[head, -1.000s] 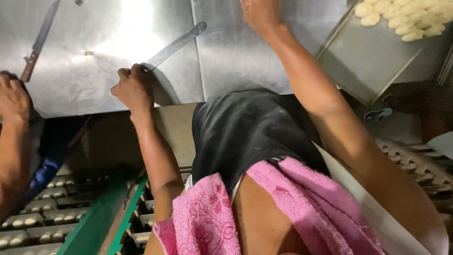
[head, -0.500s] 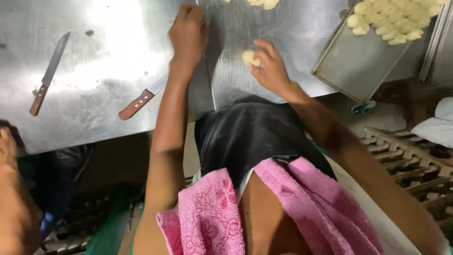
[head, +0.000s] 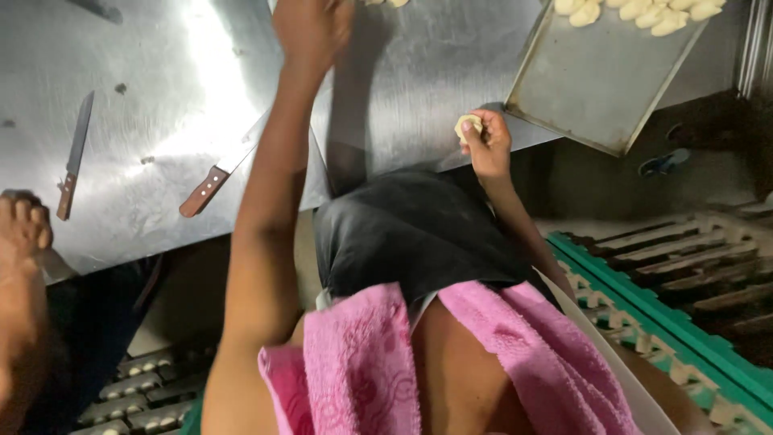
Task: Shaping portions of dough into smooth balls on a metal table.
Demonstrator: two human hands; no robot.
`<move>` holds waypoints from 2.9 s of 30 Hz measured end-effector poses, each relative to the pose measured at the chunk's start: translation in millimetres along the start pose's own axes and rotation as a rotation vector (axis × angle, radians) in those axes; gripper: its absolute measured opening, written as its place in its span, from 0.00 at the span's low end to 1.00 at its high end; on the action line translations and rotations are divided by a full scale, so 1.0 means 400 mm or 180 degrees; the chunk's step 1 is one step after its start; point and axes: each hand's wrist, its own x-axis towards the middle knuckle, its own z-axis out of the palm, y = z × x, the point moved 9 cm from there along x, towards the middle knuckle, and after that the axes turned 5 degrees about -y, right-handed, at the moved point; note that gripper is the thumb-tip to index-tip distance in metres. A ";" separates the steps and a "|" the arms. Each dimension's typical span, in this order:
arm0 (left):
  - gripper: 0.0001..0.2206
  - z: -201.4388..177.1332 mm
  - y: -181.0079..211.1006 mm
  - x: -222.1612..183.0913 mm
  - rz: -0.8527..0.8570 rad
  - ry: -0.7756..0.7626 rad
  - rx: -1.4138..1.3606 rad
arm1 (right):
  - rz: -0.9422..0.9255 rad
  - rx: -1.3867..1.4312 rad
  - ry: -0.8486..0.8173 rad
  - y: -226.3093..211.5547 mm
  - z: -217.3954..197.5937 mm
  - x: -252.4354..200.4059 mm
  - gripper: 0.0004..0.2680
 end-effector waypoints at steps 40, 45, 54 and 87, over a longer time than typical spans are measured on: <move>0.07 0.064 0.088 -0.502 -0.1281 -0.1423 0.1549 | -0.2317 -0.3962 -0.0341 -0.134 0.136 0.215 0.05; 0.07 0.172 0.070 -0.309 -0.1048 -0.0307 0.0929 | -0.2142 -0.3514 -0.0098 -0.191 0.270 0.352 0.06; 0.10 0.192 0.314 -0.503 -0.0844 -0.0599 0.0597 | -0.2646 -0.3035 -0.0616 -0.052 0.269 0.165 0.07; 0.14 0.156 0.080 -0.309 -0.0942 -0.0632 0.0904 | -0.2412 -0.3075 0.0259 -0.212 0.211 0.383 0.06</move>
